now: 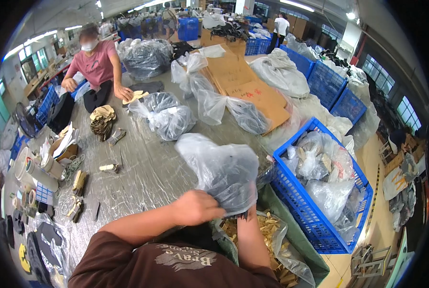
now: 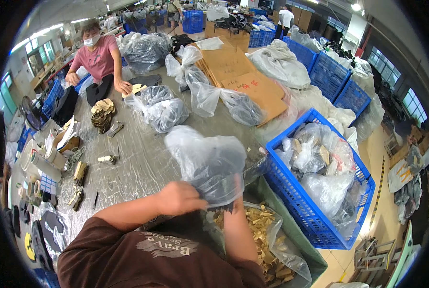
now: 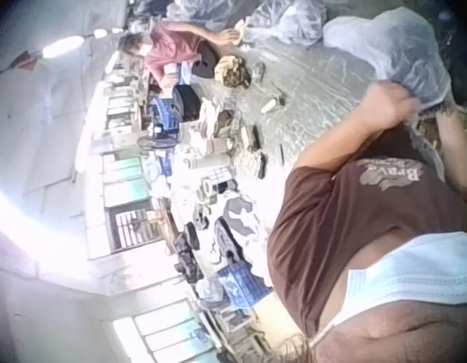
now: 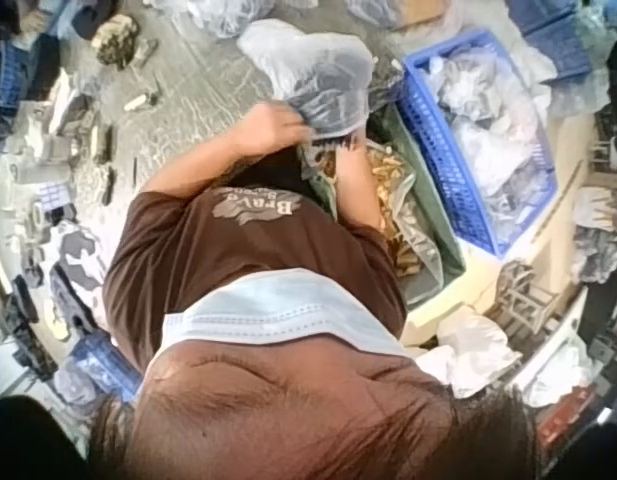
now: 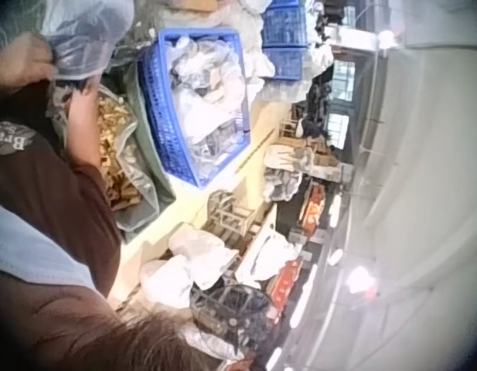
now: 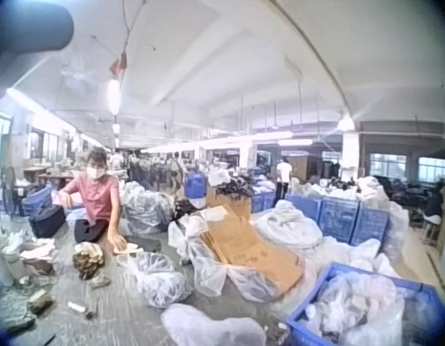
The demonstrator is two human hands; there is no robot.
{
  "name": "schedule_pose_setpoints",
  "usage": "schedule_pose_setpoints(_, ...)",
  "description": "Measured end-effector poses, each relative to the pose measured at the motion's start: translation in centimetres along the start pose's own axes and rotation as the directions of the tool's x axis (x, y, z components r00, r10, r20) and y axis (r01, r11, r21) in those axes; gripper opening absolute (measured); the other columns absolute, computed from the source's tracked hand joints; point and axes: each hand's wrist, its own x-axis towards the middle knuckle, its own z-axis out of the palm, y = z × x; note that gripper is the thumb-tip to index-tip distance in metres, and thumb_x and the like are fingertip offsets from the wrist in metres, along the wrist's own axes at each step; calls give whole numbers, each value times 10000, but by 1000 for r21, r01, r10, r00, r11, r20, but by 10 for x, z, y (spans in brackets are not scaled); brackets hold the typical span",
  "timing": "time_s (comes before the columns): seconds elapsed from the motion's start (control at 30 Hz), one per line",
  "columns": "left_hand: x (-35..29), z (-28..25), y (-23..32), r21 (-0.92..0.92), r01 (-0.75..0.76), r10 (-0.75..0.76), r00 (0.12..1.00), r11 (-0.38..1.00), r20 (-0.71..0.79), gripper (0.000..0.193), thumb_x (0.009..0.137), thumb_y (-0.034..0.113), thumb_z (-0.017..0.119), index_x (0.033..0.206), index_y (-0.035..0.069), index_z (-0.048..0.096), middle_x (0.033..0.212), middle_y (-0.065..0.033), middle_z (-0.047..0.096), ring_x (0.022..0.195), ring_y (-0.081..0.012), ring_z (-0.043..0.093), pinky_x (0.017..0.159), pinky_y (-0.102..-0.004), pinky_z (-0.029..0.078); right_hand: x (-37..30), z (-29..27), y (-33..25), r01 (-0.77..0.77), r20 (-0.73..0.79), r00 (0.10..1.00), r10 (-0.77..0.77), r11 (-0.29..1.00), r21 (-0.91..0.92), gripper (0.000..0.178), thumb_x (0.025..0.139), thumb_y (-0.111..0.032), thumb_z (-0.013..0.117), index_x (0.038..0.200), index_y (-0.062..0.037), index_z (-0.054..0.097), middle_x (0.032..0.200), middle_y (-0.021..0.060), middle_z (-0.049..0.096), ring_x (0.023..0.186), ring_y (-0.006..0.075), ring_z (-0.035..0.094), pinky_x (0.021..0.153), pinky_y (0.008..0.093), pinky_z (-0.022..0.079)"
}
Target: Assembling and applying adhesive to black shoe components on a factory workstation table.
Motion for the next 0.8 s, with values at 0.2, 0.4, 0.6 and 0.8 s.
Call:
schedule_pose_setpoints(0.2,-33,18,10,35,234,-231,971,972,-65,261,725,65,612,984,105,612,786,-80,612,679,-272,620,573,-381,517,2,12,21,57,34,997,-65,978,202,523,951,-431,412,1280,-30,481,1235,150,552,1094,331,552,930,452,471)
schedule_pose_setpoints(0.4,-5,30,24,-150,-94,90,995,984,-34,252,701,113,628,951,88,604,819,-62,592,700,-262,608,594,-352,498,5,34,41,-124,-272,958,93,987,-100,477,967,-379,424,1253,-5,503,1244,118,549,1109,253,547,953,400,443)
schedule_pose_setpoints(0.6,34,-2,43,-9,168,-168,980,986,-111,261,754,210,626,959,51,603,848,-56,605,734,-271,611,666,-379,522,-4,23,54,2,-300,953,-45,990,-143,465,956,-387,453,1216,-11,537,1203,99,577,1073,231,564,938,378,450)
schedule_pose_setpoints(0.8,86,9,20,443,282,-340,939,851,55,297,760,217,622,991,30,621,885,-84,602,749,-283,617,643,-365,524,52,47,86,110,-366,916,-162,981,-160,445,945,-387,477,1188,-24,560,1175,91,595,1041,226,578,924,371,456)
